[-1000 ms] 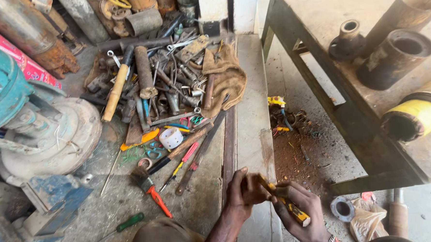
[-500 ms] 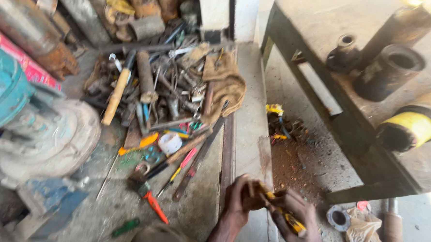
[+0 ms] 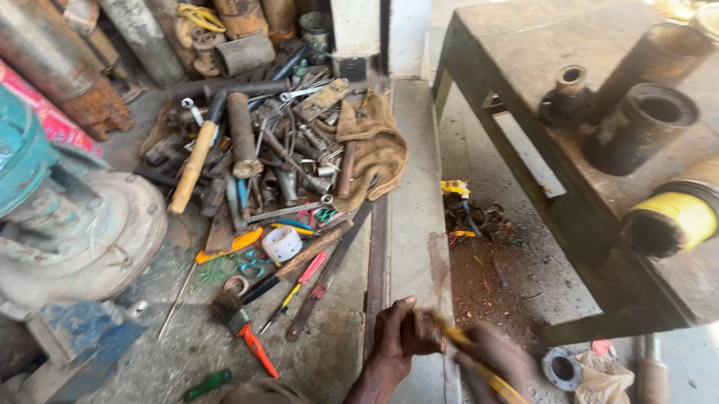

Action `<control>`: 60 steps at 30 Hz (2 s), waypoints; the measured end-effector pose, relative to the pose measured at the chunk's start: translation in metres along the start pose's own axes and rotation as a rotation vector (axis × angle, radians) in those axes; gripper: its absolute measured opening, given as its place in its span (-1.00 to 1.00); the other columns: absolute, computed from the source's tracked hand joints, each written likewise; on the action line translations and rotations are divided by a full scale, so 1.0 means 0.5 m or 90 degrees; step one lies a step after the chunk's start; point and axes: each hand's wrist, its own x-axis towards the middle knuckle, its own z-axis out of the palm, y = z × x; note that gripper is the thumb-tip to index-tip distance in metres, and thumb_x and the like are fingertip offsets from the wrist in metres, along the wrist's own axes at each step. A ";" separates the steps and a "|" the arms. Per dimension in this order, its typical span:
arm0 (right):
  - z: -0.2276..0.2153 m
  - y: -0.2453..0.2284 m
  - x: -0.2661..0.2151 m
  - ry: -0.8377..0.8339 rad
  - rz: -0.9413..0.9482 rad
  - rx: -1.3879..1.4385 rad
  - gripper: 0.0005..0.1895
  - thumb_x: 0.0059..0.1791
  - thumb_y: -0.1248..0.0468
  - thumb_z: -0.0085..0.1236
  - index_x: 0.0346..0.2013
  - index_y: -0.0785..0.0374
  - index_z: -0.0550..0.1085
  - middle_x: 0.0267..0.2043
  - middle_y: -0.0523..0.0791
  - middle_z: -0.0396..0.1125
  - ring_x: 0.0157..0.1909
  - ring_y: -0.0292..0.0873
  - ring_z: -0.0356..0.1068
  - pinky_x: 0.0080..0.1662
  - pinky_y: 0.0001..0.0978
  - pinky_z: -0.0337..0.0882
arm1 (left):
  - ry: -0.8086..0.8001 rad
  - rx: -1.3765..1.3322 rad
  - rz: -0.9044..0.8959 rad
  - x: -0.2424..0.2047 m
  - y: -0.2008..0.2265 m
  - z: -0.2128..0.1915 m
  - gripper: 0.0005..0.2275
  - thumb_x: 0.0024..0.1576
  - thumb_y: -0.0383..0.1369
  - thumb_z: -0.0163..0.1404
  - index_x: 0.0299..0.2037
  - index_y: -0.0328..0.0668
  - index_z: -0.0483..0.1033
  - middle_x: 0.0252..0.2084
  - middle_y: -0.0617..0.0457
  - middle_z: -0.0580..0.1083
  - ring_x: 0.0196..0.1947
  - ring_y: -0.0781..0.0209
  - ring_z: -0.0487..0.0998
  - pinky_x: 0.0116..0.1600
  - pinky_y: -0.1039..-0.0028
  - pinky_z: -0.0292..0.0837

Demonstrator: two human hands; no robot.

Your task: The person is cleaning a rusty metal object using a wire brush and a chisel. They repeatedly scrape and brush the surface to remove rust and debris.

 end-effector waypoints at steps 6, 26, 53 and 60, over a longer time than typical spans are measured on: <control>0.000 -0.008 0.010 0.146 -0.143 0.053 -0.89 -0.06 0.33 0.18 -0.30 0.31 0.47 -0.20 0.02 0.48 -0.21 -0.13 0.54 -0.20 -0.31 0.52 | -0.043 -0.059 0.004 -0.017 0.016 0.003 -0.68 0.04 -0.11 0.04 -0.23 -0.23 0.56 -0.33 -0.06 0.53 -0.31 0.05 0.64 -0.39 0.20 0.70; -0.009 0.001 -0.008 0.086 -0.117 -0.002 -0.84 -0.09 0.26 0.28 -0.40 0.30 0.50 -0.42 -0.06 0.42 -0.40 -0.20 0.44 -0.33 -0.30 0.47 | -0.063 -0.028 0.154 -0.011 0.024 0.010 -0.69 0.02 -0.17 0.14 -0.47 -0.27 0.38 -0.44 -0.02 0.36 -0.45 0.13 0.60 -0.47 0.25 0.75; 0.007 -0.012 0.008 0.104 -0.107 0.085 -0.95 -0.13 0.33 0.28 -0.46 0.23 0.55 -0.45 -0.09 0.49 -0.44 -0.20 0.52 -0.38 -0.33 0.49 | -0.018 -0.199 0.075 0.021 0.002 -0.011 -0.65 0.07 -0.09 0.08 -0.18 -0.26 0.50 -0.33 0.00 0.53 -0.27 0.10 0.65 -0.18 0.27 0.69; -0.014 -0.013 0.016 0.096 -0.035 0.044 -0.95 -0.14 0.33 0.28 -0.47 0.23 0.56 -0.47 -0.11 0.46 -0.43 -0.22 0.47 -0.40 -0.36 0.47 | -0.067 -0.203 0.056 -0.010 0.029 0.014 -0.66 0.04 -0.09 0.05 -0.20 -0.24 0.53 -0.29 -0.08 0.58 -0.25 0.04 0.67 -0.24 0.27 0.69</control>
